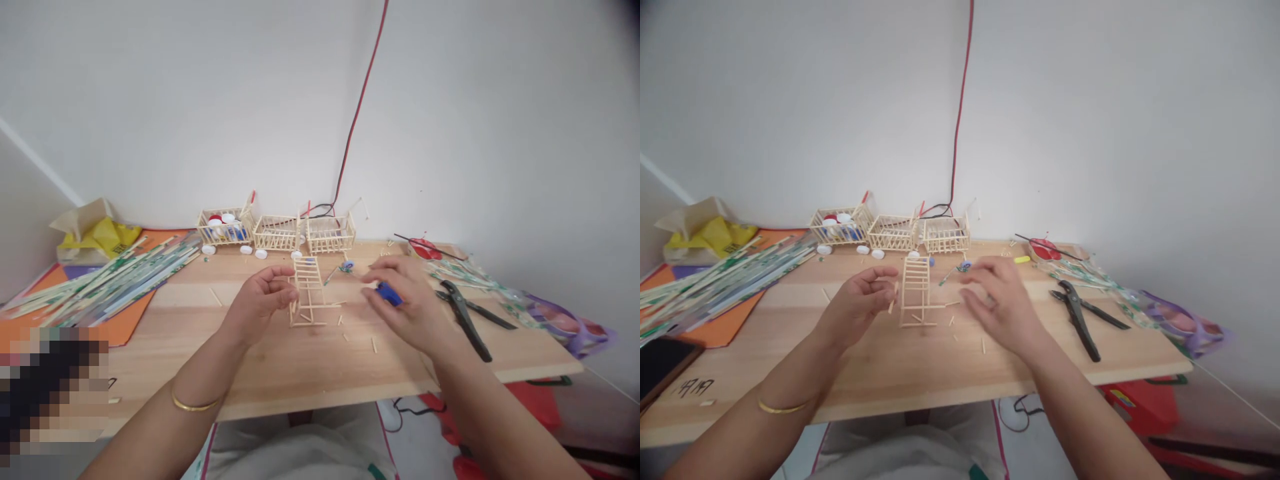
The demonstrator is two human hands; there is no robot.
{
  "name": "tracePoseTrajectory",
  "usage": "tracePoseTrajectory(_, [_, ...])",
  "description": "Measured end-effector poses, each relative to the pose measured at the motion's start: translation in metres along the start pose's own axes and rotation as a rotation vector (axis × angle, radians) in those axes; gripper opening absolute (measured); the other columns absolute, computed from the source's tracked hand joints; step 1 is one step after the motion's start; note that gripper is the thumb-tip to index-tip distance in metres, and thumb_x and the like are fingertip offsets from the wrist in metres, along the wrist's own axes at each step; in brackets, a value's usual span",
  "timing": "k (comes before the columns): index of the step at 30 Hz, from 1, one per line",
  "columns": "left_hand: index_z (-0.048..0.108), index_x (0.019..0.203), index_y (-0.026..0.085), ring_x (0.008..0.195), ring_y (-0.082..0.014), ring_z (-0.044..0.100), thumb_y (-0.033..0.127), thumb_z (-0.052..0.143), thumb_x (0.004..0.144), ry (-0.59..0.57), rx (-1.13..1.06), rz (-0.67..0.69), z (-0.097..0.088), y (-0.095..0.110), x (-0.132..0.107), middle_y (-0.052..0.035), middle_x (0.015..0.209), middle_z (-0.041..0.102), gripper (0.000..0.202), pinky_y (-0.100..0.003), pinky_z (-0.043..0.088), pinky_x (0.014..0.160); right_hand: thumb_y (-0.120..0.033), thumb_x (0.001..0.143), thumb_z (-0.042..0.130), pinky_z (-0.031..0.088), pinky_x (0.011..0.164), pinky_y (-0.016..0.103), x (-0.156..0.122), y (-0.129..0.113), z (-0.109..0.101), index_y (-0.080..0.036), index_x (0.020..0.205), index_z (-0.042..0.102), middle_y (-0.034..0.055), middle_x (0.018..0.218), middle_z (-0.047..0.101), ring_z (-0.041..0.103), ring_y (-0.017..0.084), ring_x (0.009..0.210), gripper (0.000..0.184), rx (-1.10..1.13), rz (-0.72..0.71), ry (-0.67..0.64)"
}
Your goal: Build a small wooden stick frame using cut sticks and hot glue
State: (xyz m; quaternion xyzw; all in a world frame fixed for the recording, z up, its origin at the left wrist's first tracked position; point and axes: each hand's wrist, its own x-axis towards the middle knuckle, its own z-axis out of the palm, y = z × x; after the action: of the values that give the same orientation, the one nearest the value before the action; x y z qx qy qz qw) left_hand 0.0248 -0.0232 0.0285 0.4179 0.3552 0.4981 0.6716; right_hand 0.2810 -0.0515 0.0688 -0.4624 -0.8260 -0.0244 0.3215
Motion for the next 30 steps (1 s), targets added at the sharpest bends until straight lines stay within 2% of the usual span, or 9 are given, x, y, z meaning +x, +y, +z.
tracePoseTrajectory(3, [0.057,0.096,0.017,0.054,-0.0089,0.056,0.018,0.079,0.058,-0.051,0.094,-0.026,0.003,0.0,-0.002,0.0028,0.061,0.065,0.044,-0.021,0.04,0.058,-0.021,0.081,0.056,0.035,0.096,0.042,0.028,-0.041,0.005,-0.023,0.104,0.059,0.0093,0.119,0.049,0.043,0.023,0.113,0.023,0.095,-0.206,-0.119])
tracePoseTrajectory(5, [0.055,0.1,0.019,0.059,-0.0113,0.06,0.019,0.078,0.06,-0.098,0.13,-0.032,0.002,0.0,-0.004,0.0019,0.066,0.068,0.046,-0.024,0.044,0.063,-0.02,0.083,0.053,0.031,0.099,0.042,0.041,-0.053,0.012,-0.022,0.104,0.059,0.0089,0.124,0.047,0.039,0.023,0.116,0.022,0.096,-0.303,-0.225])
tracePoseTrajectory(10, [0.052,0.102,0.02,0.061,-0.0116,0.061,0.013,0.076,0.061,-0.142,0.172,-0.038,-0.001,0.001,-0.005,0.0036,0.066,0.067,0.048,-0.023,0.045,0.063,-0.023,0.084,0.053,0.028,0.1,0.041,0.053,-0.053,0.024,-0.019,0.094,0.062,0.0071,0.121,0.05,0.035,0.023,0.116,0.013,0.051,-0.385,-0.366])
tracePoseTrajectory(16, [0.052,0.104,0.018,0.061,-0.0131,0.06,0.014,0.076,0.06,-0.231,0.148,-0.096,0.0,0.0,-0.007,0.0,0.069,0.068,0.05,-0.024,0.043,0.061,-0.018,0.085,0.052,0.031,0.095,0.041,0.051,-0.059,0.02,-0.019,0.083,0.062,0.0059,0.112,0.056,0.039,0.023,0.112,0.01,0.015,-0.411,-0.383])
tracePoseTrajectory(19, [0.054,0.107,0.017,0.059,-0.0116,0.057,0.02,0.076,0.062,-0.2,0.169,-0.104,-0.002,0.002,-0.005,-0.0032,0.07,0.07,0.05,-0.024,0.041,0.06,-0.016,0.085,0.052,0.031,0.094,0.041,0.045,-0.054,0.019,-0.02,0.081,0.062,0.0048,0.11,0.058,0.04,0.023,0.112,0.012,0.032,-0.382,-0.359])
tracePoseTrajectory(22, [0.061,0.096,0.015,0.05,-0.0066,0.045,0.031,0.072,0.068,0.0,0.174,-0.001,-0.009,0.005,0.001,-0.0045,0.072,0.068,0.034,-0.021,0.033,0.051,-0.018,0.083,0.054,0.031,0.094,0.042,0.039,-0.041,0.021,-0.02,0.079,0.063,0.0055,0.11,0.057,0.042,0.022,0.11,0.01,0.059,-0.242,-0.294])
tracePoseTrajectory(25, [0.064,0.075,0.013,0.046,-0.005,0.039,0.032,0.074,0.065,0.19,0.185,0.043,-0.016,0.002,0.007,0.0004,0.061,0.06,0.024,-0.02,0.027,0.046,-0.017,0.081,0.057,0.034,0.091,0.042,0.037,-0.029,0.026,-0.02,0.076,0.062,0.0066,0.107,0.056,0.045,0.022,0.105,0.007,0.088,-0.096,-0.23])
tracePoseTrajectory(27, [0.064,0.068,0.013,0.044,-0.0057,0.037,0.033,0.073,0.064,0.166,0.225,-0.026,-0.017,-0.002,0.009,0.0028,0.051,0.051,0.023,-0.02,0.025,0.045,-0.016,0.079,0.058,0.035,0.089,0.039,0.038,-0.026,0.031,-0.019,0.075,0.062,0.0064,0.103,0.055,0.046,0.022,0.102,0.007,0.116,-0.058,-0.23])
tracePoseTrajectory(30, [0.067,0.064,0.012,0.043,-0.0062,0.035,0.037,0.071,0.067,0.024,0.29,-0.15,-0.014,-0.005,0.008,0.0029,0.046,0.046,0.025,-0.02,0.024,0.045,-0.015,0.078,0.058,0.036,0.086,0.036,0.043,-0.027,0.036,-0.019,0.073,0.062,0.0059,0.096,0.055,0.046,0.021,0.098,0.008,0.128,-0.049,-0.268])
